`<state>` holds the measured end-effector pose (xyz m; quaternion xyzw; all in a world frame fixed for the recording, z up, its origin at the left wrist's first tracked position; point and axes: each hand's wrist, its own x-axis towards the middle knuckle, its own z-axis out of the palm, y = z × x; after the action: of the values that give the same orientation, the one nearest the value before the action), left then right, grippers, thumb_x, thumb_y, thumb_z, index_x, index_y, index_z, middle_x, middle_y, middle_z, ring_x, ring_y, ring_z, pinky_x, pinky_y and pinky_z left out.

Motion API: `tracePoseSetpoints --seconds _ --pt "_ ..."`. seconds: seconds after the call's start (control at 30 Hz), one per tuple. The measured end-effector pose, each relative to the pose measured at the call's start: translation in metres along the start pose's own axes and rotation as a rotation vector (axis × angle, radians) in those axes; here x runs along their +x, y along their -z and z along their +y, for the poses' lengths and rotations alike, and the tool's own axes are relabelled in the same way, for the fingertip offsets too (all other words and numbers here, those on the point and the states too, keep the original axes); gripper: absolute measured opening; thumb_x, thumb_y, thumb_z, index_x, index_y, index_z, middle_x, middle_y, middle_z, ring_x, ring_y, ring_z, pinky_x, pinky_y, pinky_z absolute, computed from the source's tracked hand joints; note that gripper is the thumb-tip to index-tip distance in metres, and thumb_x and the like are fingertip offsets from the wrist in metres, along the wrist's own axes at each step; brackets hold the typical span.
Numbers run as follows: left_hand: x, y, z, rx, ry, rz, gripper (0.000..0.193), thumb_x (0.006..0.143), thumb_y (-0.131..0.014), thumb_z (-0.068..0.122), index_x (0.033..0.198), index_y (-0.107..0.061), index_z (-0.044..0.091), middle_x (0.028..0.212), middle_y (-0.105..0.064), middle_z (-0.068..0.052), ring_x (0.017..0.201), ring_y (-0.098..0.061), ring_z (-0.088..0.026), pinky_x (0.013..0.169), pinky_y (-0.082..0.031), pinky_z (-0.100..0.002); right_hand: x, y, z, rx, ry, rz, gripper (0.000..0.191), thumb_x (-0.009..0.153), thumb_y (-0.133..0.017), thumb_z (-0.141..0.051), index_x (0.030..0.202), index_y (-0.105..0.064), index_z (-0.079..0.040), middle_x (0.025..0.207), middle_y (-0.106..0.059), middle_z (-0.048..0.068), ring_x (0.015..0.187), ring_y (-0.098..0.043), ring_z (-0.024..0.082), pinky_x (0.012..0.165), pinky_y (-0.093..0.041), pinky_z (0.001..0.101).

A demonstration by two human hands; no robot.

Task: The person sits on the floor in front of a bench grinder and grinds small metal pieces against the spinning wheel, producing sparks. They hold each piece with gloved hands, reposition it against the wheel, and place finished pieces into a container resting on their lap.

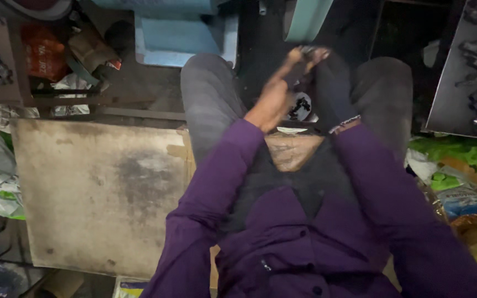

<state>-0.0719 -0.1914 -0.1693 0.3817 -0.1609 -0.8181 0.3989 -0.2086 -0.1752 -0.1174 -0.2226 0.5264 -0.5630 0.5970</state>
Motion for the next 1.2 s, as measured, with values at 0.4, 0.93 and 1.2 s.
tracePoseSetpoints --seconds 0.4,0.93,1.2 --pt "-0.014 -0.005 0.013 0.402 -0.212 0.121 0.056 0.084 -0.054 -0.003 0.140 -0.056 0.003 0.117 -0.068 -0.006 0.082 -0.063 -0.013 0.061 -0.048 -0.030 -0.017 0.002 -0.002 -1.017 0.643 -0.271 0.025 0.106 -0.062 -0.017 0.113 -0.069 0.005 0.102 -0.070 0.017 0.089 -0.068 0.016 0.078 -0.051 0.0342" --pt "0.009 0.010 0.032 0.022 0.082 -0.014 0.030 0.102 -0.048 0.008 0.120 -0.071 0.002 0.093 -0.070 -0.010 0.071 -0.060 -0.014 0.066 -0.048 -0.029 -0.034 -0.013 -0.025 -0.465 -0.013 -0.244 0.022 0.104 -0.066 -0.023 0.106 -0.066 -0.001 0.085 -0.065 0.001 0.068 -0.056 0.009 0.058 -0.044 0.0268" --pt "0.001 -0.001 0.009 -0.169 0.083 -0.054 0.051 0.100 -0.033 -0.001 0.146 -0.052 0.010 0.145 -0.056 -0.002 0.134 -0.054 -0.018 0.108 -0.051 -0.047 0.015 -0.005 -0.017 0.069 0.069 -0.050 0.022 0.108 -0.064 -0.028 0.115 -0.063 -0.007 0.083 -0.066 0.001 0.066 -0.057 0.008 0.059 -0.047 0.0246"
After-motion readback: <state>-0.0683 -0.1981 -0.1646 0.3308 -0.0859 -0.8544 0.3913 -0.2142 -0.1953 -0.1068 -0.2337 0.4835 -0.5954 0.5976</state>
